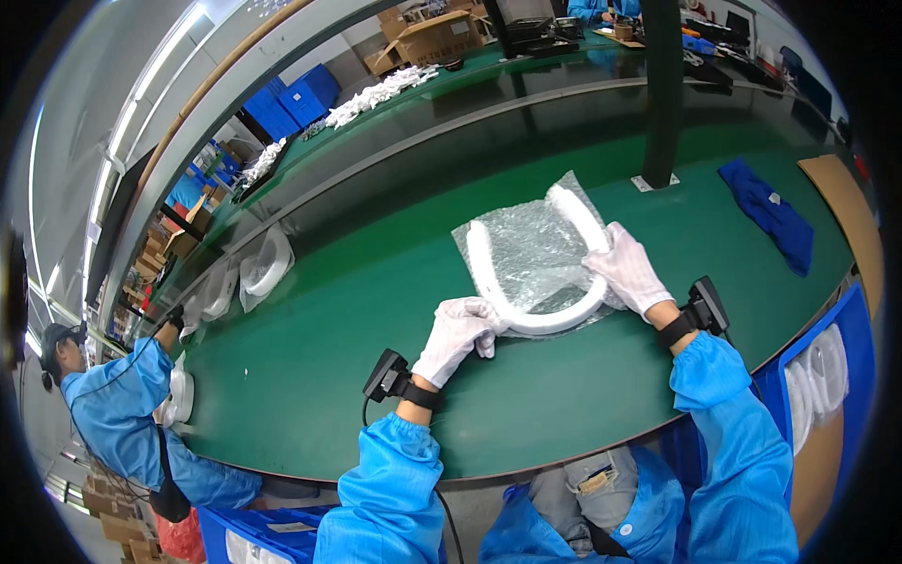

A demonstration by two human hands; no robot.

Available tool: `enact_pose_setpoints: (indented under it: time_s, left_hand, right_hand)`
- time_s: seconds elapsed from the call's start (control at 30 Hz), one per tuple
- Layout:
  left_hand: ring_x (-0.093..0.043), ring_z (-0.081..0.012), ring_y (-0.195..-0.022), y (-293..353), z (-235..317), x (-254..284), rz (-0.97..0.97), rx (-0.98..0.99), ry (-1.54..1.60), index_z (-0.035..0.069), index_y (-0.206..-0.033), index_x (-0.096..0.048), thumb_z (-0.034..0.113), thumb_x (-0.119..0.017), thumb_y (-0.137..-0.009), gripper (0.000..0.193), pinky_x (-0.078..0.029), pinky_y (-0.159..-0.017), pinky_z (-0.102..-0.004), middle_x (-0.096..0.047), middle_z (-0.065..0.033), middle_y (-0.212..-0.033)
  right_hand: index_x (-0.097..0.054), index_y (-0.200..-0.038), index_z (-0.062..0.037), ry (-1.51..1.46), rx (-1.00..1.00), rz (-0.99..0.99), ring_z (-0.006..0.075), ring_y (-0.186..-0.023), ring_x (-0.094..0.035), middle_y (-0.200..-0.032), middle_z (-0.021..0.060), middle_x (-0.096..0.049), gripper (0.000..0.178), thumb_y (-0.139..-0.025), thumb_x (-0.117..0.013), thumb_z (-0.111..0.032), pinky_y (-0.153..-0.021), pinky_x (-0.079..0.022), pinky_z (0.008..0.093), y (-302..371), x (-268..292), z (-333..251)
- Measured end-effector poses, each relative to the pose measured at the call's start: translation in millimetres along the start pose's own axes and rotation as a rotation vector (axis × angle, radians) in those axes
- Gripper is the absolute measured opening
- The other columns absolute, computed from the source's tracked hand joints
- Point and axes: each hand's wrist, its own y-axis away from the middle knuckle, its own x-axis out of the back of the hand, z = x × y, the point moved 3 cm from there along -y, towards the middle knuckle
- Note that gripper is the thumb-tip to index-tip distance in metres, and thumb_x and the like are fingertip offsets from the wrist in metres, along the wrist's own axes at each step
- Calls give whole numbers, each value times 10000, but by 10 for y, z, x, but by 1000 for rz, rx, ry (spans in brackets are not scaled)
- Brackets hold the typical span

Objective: Placing bubble-wrapped U-shaped plastic components into a large blue bin and inserting cardboard sheets as layer dividers.

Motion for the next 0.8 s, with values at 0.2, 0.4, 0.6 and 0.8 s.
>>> enact_pose_setpoints:
  time_s: [0.2,0.4,0.6,0.8]
  left_hand:
    - [-580,-157,-454,-1,-62,10,4,-2,73,-38,-737,-616,-8,-566,-738,58,-474,-439,-245,-592,-87,-576]
    - [-613,-302,-519,-113,-57,63,-250,100,408,-130,-859,-646,202,-554,-814,347,-520,-529,-346,-604,-179,-596]
    - [-524,-311,-396,-181,-40,177,-244,198,446,-147,-776,-623,158,-558,-855,321,-456,-408,-378,-557,-214,-536]
    - [-516,-272,-377,-171,-23,123,-168,182,379,-137,-768,-626,132,-583,-863,288,-448,-400,-353,-550,-168,-500]
  right_hand:
    - [-479,-853,26,-33,178,-40,329,-665,-481,-747,186,-486,344,-787,-671,-252,-651,-440,393,-154,-23,51]
    - [-483,-863,29,-92,118,-142,451,-736,-565,-745,232,-551,392,-769,-723,-267,-638,-468,437,-219,74,60]
    - [-469,-887,31,-117,122,-166,425,-682,-539,-738,228,-545,427,-765,-729,-284,-619,-461,416,-211,85,60]
    - [-459,-898,33,-67,90,-196,461,-734,-572,-738,260,-560,470,-770,-730,-328,-617,-475,445,-255,97,65]
